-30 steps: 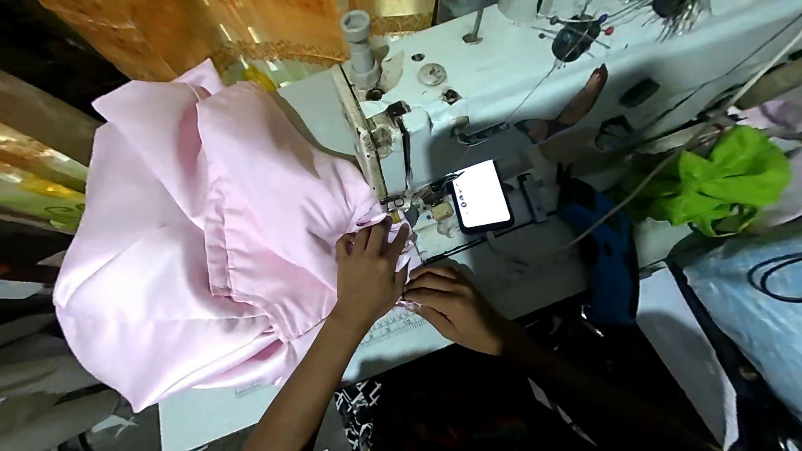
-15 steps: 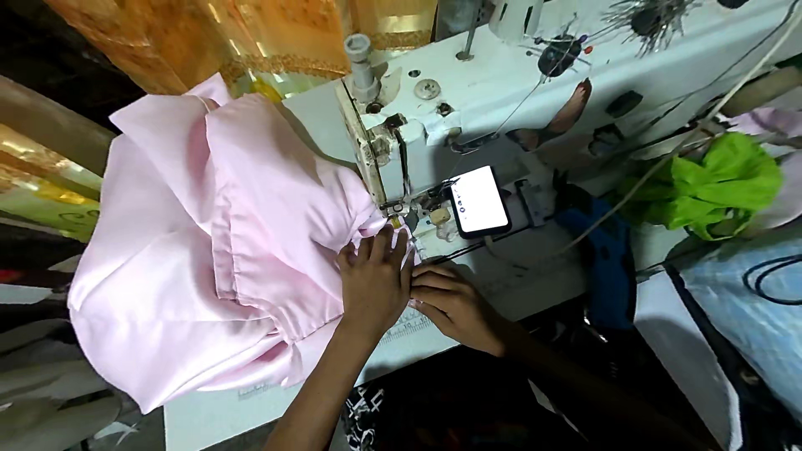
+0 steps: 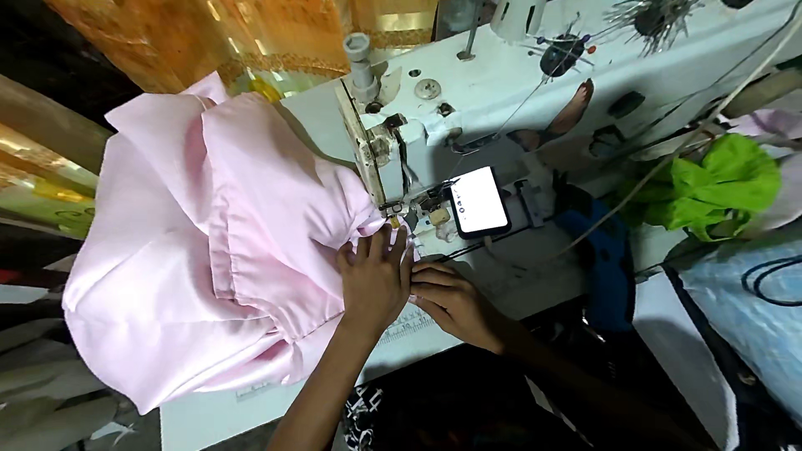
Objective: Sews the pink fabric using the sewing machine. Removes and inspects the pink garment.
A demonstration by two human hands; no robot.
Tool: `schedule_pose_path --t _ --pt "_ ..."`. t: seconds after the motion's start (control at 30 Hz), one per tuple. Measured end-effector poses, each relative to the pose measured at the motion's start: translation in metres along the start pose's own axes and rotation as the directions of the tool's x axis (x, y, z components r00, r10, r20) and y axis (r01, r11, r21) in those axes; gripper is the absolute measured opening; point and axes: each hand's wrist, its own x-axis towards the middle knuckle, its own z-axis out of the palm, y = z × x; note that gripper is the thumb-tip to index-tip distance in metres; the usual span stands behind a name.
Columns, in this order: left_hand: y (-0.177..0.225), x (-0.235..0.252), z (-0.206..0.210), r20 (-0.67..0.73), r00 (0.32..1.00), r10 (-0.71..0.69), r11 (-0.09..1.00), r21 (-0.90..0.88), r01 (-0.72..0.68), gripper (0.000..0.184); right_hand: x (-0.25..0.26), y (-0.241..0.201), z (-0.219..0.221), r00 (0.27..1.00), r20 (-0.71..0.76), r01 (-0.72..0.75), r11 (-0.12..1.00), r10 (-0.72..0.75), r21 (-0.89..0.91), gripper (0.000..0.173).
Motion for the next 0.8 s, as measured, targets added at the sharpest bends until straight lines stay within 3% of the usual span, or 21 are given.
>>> schedule_pose_path --t 0.23,0.47,0.63,0.8 --pt "-0.014 0.004 -0.003 0.015 0.998 0.067 0.995 -0.081 -0.065 0.046 0.009 0.001 -0.002 0.999 0.031 0.011 1.000 -0.010 -0.030 0.024" --pt "-0.027 0.001 -0.026 0.172 0.971 0.167 0.971 -0.198 -0.131 0.048 0.011 0.000 -0.006 0.997 0.059 0.044 0.997 -0.040 -0.067 0.023" --pt "-0.008 -0.005 -0.031 0.297 0.954 0.052 0.997 -0.074 -0.031 0.048 0.011 0.003 -0.007 0.994 0.077 0.090 0.990 -0.081 -0.113 0.021" --pt "0.003 0.000 -0.030 0.326 0.944 -0.057 0.995 -0.062 0.082 0.051 0.008 0.004 -0.004 0.995 0.047 0.089 0.990 -0.084 -0.105 0.020"
